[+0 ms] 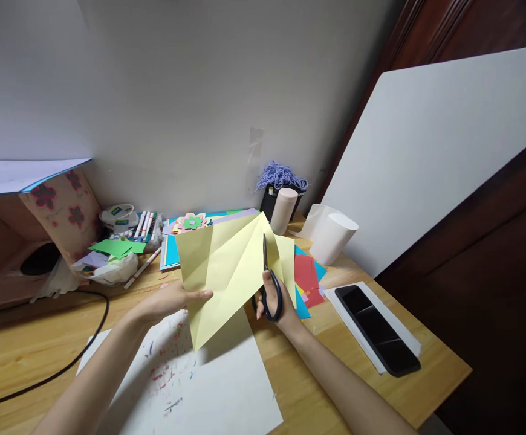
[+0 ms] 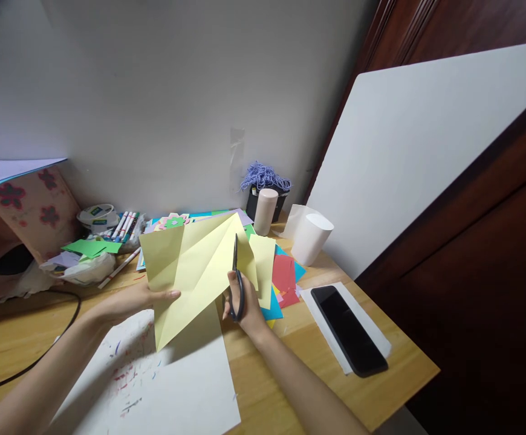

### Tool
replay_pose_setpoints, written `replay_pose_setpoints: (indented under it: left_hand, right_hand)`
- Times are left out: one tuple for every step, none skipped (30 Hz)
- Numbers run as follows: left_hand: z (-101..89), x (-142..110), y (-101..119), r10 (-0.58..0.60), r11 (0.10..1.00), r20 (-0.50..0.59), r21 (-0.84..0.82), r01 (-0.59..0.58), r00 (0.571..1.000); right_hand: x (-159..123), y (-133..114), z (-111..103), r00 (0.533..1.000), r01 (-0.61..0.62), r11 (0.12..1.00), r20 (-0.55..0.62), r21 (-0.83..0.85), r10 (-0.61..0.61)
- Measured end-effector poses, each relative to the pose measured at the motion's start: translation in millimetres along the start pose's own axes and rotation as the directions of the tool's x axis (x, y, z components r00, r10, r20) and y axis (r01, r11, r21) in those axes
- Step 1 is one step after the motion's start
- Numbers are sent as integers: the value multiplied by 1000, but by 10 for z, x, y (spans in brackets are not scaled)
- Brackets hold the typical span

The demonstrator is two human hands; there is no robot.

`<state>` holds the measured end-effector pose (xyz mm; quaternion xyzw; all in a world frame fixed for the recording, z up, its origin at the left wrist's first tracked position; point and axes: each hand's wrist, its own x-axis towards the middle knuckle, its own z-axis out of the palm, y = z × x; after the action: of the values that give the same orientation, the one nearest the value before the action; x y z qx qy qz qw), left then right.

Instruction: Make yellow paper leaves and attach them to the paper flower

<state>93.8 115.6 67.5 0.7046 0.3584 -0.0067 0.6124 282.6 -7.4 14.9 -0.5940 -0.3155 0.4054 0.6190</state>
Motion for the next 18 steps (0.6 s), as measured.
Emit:
replay_pose_setpoints:
  left_hand:
    - [-8,6,-10,-5,1000,6,11,5,1000]
    - [-16,13,-22,-8,1000,11,14,8,1000]
    - [-23,22,-35,-8,1000,17,11,8,1000]
    - [-29,29,-46,-7,1000,27,4,7,1000]
    - [-33,35,-54,-2,1000,38,-5,3,999]
    - [-35,39,-58,4,1000,49,-14,-3,999]
    - [-34,39,-57,11,1000,61,-21,-10,998]
    - [-32,35,-52,17,1000,72,-26,-15,997]
    - [-30,30,-45,19,999,85,-28,-17,996]
    - [-26,23,-37,19,1000,93,-27,-17,995]
    - [-24,17,-30,17,1000,98,-21,-15,995]
    - [-22,11,-25,12,1000,99,-13,-11,995]
    - [-22,7,-22,9,1000,96,-5,-8,995]
    - [-24,5,-22,7,1000,93,2,-7,996]
    - [-26,5,-24,6,1000,88,6,-6,996]
    - [-30,5,-26,6,1000,84,10,-6,996]
    - [-34,6,-29,4,1000,79,14,-6,997]
    - [-38,7,-31,4,1000,74,17,-6,997]
  right_hand:
    - [-3,-6,0,1000,-6,1000,2,-1,6]
    - [-2,-9,0,1000,-5,1000,6,-4,5]
    - [1,-10,-1,1000,0,1000,13,-10,0]
    - [8,-7,-3,1000,6,1000,18,-18,-5]
    - [16,-2,-6,1000,7,1000,17,-24,-6]
    - [25,5,-9,1000,0,1000,11,-28,0]
    - [34,14,-13,1000,-12,1000,1,-28,12]
    - [42,24,-17,1000,-29,999,-10,-24,29]
    - [48,33,-21,999,-44,999,-16,-17,44]
    - [51,40,-25,998,-54,998,-17,-12,54]
    - [52,44,-28,998,-56,998,-16,-10,56]
    - [51,45,-31,999,-52,999,-15,-17,52]
    - [48,42,-33,999,-44,999,-17,-27,43]
    - [44,36,-34,999,-36,999,-20,-41,35]
    - [41,28,-33,999,-28,998,-24,-55,26]
    - [40,20,-33,999,-22,997,-28,-68,20]
    - [40,13,-32,999,-19,997,-28,-76,17]
    - [44,9,-31,999,-21,997,-26,-78,19]
